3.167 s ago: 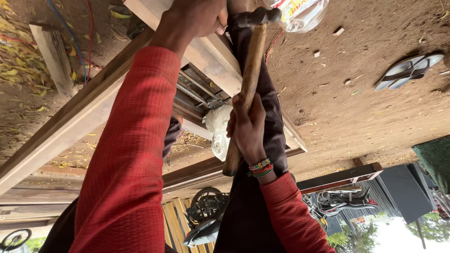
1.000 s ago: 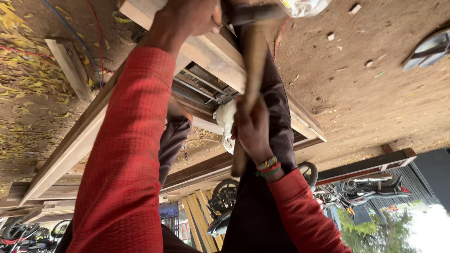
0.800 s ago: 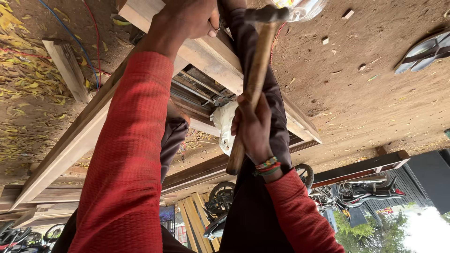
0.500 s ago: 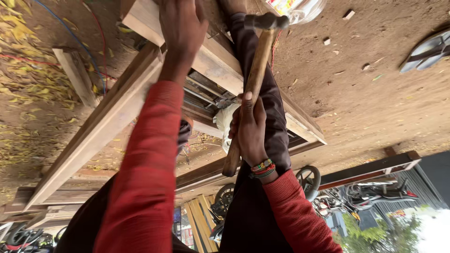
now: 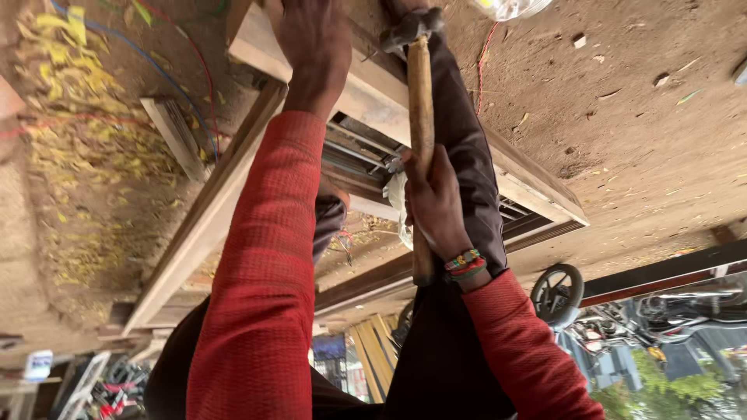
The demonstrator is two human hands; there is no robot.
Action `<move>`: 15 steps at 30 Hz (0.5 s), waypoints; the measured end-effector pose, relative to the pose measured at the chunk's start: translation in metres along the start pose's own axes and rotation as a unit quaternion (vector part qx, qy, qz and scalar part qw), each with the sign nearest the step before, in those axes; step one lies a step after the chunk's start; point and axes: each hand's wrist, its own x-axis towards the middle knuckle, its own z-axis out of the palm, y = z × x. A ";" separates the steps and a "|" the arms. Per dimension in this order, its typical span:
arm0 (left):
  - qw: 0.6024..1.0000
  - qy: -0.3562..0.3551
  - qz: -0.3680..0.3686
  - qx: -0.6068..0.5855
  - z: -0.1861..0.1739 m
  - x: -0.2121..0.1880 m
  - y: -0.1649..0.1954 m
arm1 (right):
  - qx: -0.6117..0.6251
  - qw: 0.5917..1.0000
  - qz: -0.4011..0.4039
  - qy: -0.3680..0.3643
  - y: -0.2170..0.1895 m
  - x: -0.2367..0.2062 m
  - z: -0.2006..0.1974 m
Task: The person assembles a wooden frame by hammering nails into the joints, then uses a circular saw to cut a piece of wood. They also use a metal square to mark measurements on the frame.
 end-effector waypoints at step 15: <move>0.986 -0.157 -0.051 -0.012 -0.002 0.004 -0.002 | -0.009 0.997 0.064 0.050 0.004 0.002 -0.013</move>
